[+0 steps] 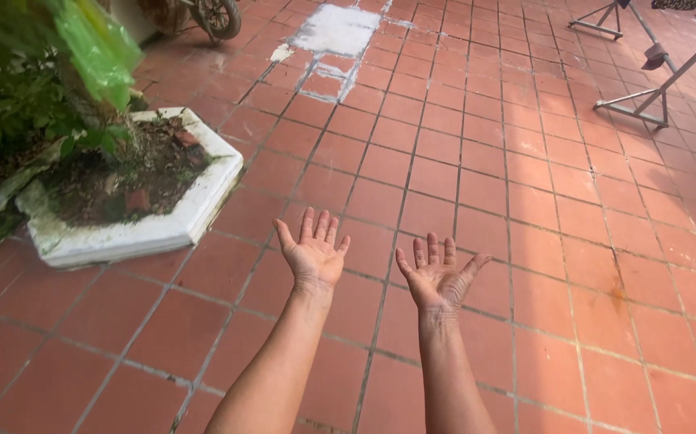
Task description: Organizing and stacking plastic baskets in a courtyard.
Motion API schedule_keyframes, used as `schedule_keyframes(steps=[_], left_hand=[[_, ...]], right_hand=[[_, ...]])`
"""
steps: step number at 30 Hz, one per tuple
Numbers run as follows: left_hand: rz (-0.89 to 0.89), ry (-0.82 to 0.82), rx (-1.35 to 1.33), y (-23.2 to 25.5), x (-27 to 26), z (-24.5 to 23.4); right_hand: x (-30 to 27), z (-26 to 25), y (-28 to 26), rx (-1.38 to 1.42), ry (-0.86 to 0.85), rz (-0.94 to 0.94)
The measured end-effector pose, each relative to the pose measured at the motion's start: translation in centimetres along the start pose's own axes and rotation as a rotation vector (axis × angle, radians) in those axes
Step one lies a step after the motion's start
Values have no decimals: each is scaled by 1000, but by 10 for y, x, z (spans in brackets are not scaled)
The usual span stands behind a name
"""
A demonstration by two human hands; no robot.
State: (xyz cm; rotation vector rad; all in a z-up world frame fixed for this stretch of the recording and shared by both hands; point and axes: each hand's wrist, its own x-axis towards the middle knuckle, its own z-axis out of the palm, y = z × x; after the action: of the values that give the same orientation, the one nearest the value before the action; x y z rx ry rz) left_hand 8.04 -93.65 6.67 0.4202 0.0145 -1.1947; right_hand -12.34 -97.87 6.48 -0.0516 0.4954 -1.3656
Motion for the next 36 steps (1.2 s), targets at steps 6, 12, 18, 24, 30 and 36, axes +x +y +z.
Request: schedule_keyframes(steps=[6,12,18,24,30,36], left_hand=[[3,59,7,-16,106,38],[-7,52,6,-17,237,64],[-25,10,21,10,403,106],[-11,14,70,6,522,141],[-23,41,40,-13,638,167],[24,20,48,-52,767,221]], right_hand=[[109,52,0,-3,-4,16],[234,91,26,-14,9,51],[381,163,60,-95,-35,64],[492,210,59,-70,-33,27],[609,247,51,-42,-16,1],[757,281,26,-42,-103,77]])
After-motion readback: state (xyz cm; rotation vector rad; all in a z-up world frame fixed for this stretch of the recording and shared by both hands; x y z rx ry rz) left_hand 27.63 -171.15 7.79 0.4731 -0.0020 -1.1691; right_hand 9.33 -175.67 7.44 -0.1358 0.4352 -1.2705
